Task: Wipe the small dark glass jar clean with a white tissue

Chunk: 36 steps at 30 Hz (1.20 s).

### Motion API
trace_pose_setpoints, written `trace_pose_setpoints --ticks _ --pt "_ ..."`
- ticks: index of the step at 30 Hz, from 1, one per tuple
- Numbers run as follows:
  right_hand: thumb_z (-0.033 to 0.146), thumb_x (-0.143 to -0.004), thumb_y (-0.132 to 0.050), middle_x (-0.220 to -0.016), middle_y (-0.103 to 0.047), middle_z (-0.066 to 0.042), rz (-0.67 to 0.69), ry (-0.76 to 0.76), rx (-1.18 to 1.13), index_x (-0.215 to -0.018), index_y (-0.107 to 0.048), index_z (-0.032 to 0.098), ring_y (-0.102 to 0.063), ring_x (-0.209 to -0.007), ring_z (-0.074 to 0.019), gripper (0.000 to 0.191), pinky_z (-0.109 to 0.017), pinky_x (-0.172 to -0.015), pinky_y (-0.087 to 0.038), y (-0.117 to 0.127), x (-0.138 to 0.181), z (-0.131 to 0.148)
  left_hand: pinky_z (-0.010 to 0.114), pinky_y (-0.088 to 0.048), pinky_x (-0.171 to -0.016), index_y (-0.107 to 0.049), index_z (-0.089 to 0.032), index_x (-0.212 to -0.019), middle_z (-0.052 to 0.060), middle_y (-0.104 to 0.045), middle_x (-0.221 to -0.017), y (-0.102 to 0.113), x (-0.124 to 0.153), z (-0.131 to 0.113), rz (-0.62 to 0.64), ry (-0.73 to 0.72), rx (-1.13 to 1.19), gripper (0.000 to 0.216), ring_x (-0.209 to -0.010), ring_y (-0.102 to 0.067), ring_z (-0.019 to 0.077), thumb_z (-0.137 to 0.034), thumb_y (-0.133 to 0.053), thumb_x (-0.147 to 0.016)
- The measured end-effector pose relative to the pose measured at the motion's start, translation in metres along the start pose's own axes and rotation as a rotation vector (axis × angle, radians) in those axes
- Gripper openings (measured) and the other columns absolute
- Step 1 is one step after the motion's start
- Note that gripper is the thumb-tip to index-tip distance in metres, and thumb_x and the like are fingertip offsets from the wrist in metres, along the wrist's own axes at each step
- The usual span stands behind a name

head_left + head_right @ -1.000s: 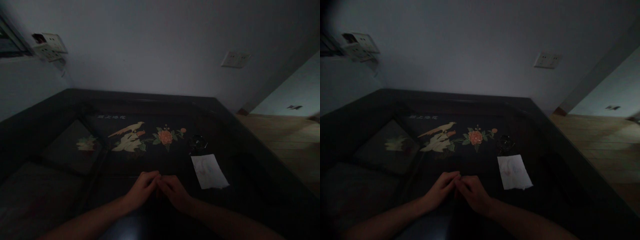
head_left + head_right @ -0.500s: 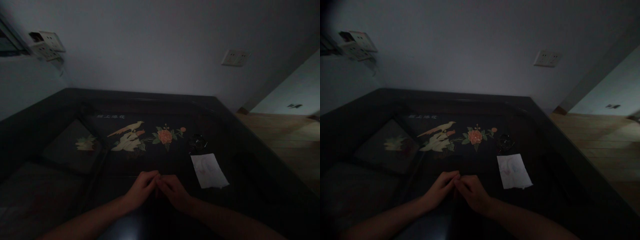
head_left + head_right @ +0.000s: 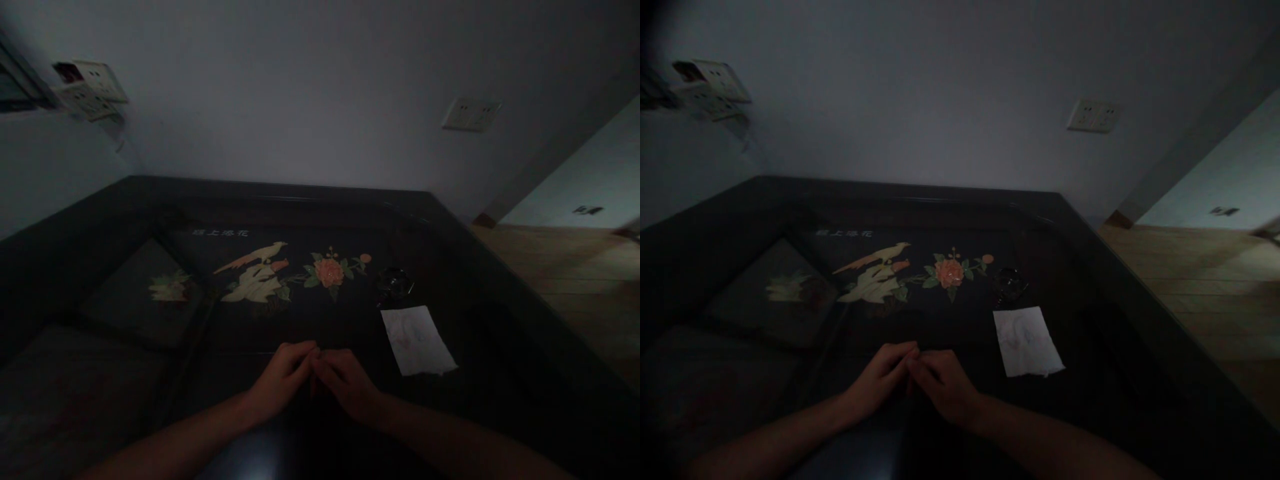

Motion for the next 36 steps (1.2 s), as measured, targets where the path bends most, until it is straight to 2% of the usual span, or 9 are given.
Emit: trace_pose_setpoints --ticks 36 --pt "0.051 -0.094 -0.034 -0.059 -0.053 0.0 -0.002 0.024 -0.041 -0.06 -0.056 0.016 -0.05 -0.057 -0.0098 0.054 -0.022 -0.059 -0.038 -0.0004 0.0002 0.0038 0.022 -0.037 -0.054 -0.049 -0.017 -0.061 -0.001 -0.053 -0.054 0.0008 0.0003 -0.0005 0.002 -0.011 -0.052 0.051 -0.053 -0.051 0.0112 -0.056 -0.035 -0.091"
Point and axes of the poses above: each hand's wrist, its own x-axis away from the middle knuckle, its own y-axis out of the back of the hand, z = x × y, the point moved 9 cm from there along -x, towards the middle knuckle
